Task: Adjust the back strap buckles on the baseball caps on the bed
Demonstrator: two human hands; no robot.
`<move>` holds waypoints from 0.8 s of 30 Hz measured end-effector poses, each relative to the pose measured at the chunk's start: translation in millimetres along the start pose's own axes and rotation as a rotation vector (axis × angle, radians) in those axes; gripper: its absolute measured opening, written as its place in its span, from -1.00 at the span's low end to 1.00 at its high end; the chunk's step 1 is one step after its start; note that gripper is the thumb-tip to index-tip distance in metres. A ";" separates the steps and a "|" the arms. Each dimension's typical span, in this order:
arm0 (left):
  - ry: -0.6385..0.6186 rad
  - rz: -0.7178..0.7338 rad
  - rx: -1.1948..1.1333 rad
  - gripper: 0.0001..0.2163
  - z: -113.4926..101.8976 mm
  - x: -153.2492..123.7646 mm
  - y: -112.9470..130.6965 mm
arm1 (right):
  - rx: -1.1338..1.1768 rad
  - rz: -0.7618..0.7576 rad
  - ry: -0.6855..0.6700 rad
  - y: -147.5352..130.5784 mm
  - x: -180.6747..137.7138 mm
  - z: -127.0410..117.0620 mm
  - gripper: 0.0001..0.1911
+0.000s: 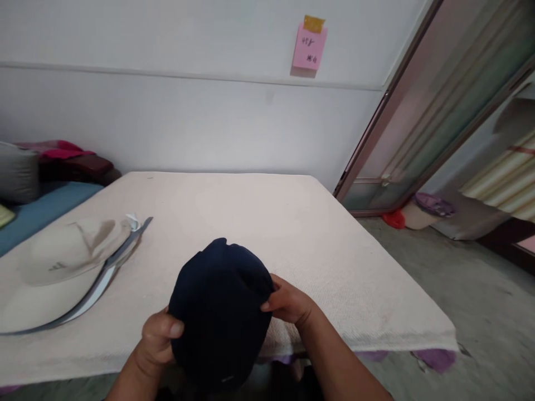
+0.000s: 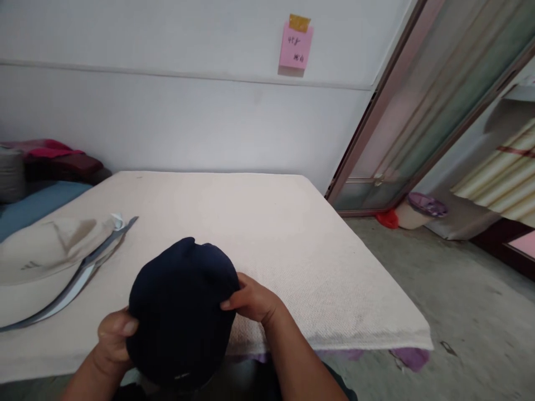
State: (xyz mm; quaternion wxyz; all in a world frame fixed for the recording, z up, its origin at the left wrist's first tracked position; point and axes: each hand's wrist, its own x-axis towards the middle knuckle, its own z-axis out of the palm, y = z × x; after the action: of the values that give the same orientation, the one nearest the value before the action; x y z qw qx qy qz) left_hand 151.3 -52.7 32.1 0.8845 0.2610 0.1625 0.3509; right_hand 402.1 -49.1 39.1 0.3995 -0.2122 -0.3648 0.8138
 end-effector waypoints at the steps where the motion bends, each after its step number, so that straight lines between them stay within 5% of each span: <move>1: 0.046 -0.013 0.022 -0.65 -2.4 -2.0 0.2 | 0.025 -0.006 -0.011 -0.3 -1.6 -1.4 -0.46; 11: 0.087 -0.120 0.228 -0.51 5.4 -1.9 -7.1 | 0.034 -0.026 0.152 -4.5 -7.7 -3.1 -0.67; 24: 0.379 -0.061 0.261 -0.91 27.1 19.8 -0.9 | -0.218 0.135 0.125 -2.2 -14.9 -10.7 -0.69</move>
State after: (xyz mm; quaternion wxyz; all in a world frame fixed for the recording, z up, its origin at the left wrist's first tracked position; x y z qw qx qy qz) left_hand 178.5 -48.7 51.5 0.8072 0.2975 0.3774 0.3428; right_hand 418.8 -55.7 34.7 0.3406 -0.3285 -0.4103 0.7796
